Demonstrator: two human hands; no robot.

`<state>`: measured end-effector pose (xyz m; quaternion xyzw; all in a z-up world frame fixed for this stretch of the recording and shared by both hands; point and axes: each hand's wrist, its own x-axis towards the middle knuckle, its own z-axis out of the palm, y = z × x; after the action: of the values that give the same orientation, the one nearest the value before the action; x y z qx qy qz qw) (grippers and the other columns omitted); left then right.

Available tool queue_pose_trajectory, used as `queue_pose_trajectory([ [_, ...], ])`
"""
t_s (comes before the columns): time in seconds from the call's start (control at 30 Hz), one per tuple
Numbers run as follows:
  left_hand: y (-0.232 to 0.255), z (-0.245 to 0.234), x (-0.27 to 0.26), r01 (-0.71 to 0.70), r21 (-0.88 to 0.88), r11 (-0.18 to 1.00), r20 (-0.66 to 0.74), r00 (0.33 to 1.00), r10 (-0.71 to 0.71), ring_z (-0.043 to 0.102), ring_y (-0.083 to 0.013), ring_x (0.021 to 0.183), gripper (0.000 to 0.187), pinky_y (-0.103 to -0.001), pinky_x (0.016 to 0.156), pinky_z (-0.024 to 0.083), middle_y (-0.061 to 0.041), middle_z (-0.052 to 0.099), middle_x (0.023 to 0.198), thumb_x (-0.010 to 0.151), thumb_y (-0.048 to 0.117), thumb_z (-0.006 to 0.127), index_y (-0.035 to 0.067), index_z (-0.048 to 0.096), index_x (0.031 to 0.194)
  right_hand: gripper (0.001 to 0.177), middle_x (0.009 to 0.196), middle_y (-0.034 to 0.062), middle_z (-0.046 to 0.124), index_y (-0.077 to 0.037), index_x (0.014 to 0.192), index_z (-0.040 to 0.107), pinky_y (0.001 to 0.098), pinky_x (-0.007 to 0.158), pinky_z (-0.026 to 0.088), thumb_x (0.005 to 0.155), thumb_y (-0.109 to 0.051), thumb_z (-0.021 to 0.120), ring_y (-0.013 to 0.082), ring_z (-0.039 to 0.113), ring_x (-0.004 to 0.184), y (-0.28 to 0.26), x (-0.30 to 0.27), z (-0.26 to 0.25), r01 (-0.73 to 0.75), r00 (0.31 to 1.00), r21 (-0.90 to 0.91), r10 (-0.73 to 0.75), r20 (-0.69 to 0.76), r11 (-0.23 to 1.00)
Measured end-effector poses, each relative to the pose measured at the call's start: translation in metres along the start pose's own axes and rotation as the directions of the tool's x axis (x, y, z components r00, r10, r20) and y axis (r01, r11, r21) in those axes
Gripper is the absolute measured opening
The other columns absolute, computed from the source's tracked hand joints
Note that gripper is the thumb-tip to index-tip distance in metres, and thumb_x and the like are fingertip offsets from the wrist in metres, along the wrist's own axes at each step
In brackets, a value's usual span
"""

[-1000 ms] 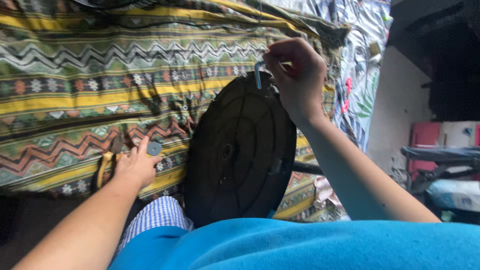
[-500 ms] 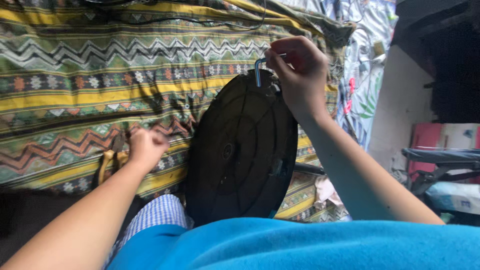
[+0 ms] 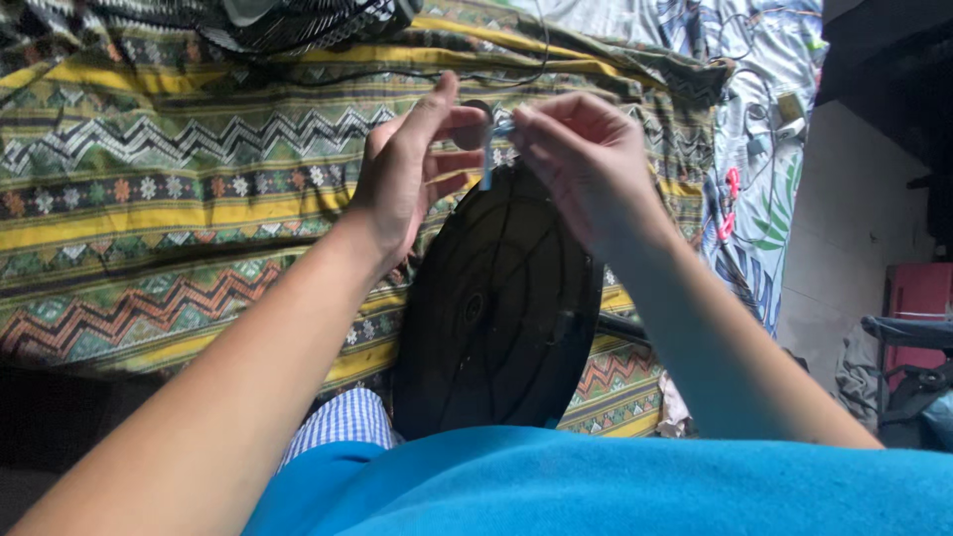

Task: The person assembles a round black table base by inserting a metal rod through the center and securing it with a bolt and washer. They use a wrench to tighten the bolt and adjust the components to ensure stability.

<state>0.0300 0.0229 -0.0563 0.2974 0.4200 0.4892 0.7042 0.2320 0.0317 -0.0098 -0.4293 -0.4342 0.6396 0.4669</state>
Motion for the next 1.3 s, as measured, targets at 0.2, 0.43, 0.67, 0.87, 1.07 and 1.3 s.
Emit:
queue_pose_trajectory([
  [0.2,0.007,-0.003,-0.008,-0.173,0.129,0.977,0.131,0.979,0.156,0.072,-0.0103,0.085,0.020,-0.025,0.078,0.059,-0.005,0.077,0.097,0.097,0.019,0.073,0.002,0.074,0.107,0.015,0.108,0.0120,0.073,0.003,0.109,0.069,0.0310,0.095,0.061,0.105,-0.010,0.071,0.0175,0.072,0.099,0.002,-0.009,0.013,-0.021,1.000,0.121,0.020,0.004,0.992],
  [0.43,0.024,-0.008,-0.023,0.011,-0.217,0.976,0.208,0.978,0.035,0.072,-0.0124,0.089,0.026,-0.030,0.087,0.061,-0.006,0.076,0.100,0.098,0.022,0.071,0.000,0.071,0.112,0.057,0.138,0.0053,0.064,-0.003,0.150,0.048,0.0328,0.114,0.053,0.098,0.000,0.070,0.0138,0.064,0.129,-0.017,-0.013,0.027,0.000,0.913,-0.053,0.022,0.407,0.999],
  [0.67,0.047,0.000,-0.035,-0.050,-0.168,0.984,0.221,0.971,0.087,0.074,-0.0130,0.090,0.027,-0.031,0.089,0.063,-0.007,0.077,0.101,0.097,0.024,0.068,0.001,0.067,0.112,0.043,0.126,0.0106,0.070,0.001,0.149,0.056,0.0337,0.113,0.056,0.107,-0.003,0.068,0.0145,0.068,0.118,-0.011,-0.017,0.028,0.076,0.940,0.096,-0.104,0.324,0.992],
  [0.87,0.056,0.005,-0.043,-0.034,-0.059,0.998,0.179,0.983,0.044,0.075,-0.0131,0.085,0.029,-0.030,0.082,0.065,-0.007,0.076,0.094,0.100,0.027,0.064,0.000,0.066,0.109,0.009,0.118,0.0090,0.072,-0.003,0.120,0.065,0.0339,0.103,0.059,0.111,-0.005,0.067,0.0150,0.070,0.112,-0.011,-0.015,0.022,0.163,0.926,0.090,-0.184,0.330,0.982],
  [1.07,0.051,0.002,-0.040,-0.101,0.035,0.994,0.153,0.984,0.095,0.072,-0.0131,0.072,0.025,-0.029,0.072,0.063,-0.006,0.074,0.087,0.101,0.026,0.058,0.004,0.069,0.107,0.010,0.115,0.0075,0.072,-0.004,0.121,0.066,0.0335,0.096,0.060,0.112,-0.007,0.063,0.0134,0.071,0.106,-0.015,-0.016,0.021,0.024,0.946,0.140,-0.068,0.316,0.990],
  [1.3,0.051,-0.016,-0.027,-0.130,0.010,0.991,0.030,0.991,0.130,0.068,-0.0103,0.071,0.021,-0.028,0.071,0.062,-0.004,0.070,0.086,0.106,0.021,0.058,0.003,0.066,0.104,0.017,0.114,0.0048,0.071,-0.005,0.129,0.065,0.0326,0.096,0.060,0.113,-0.010,0.064,0.0101,0.070,0.099,-0.016,-0.017,0.021,0.016,0.961,0.238,-0.081,0.266,0.971],
])
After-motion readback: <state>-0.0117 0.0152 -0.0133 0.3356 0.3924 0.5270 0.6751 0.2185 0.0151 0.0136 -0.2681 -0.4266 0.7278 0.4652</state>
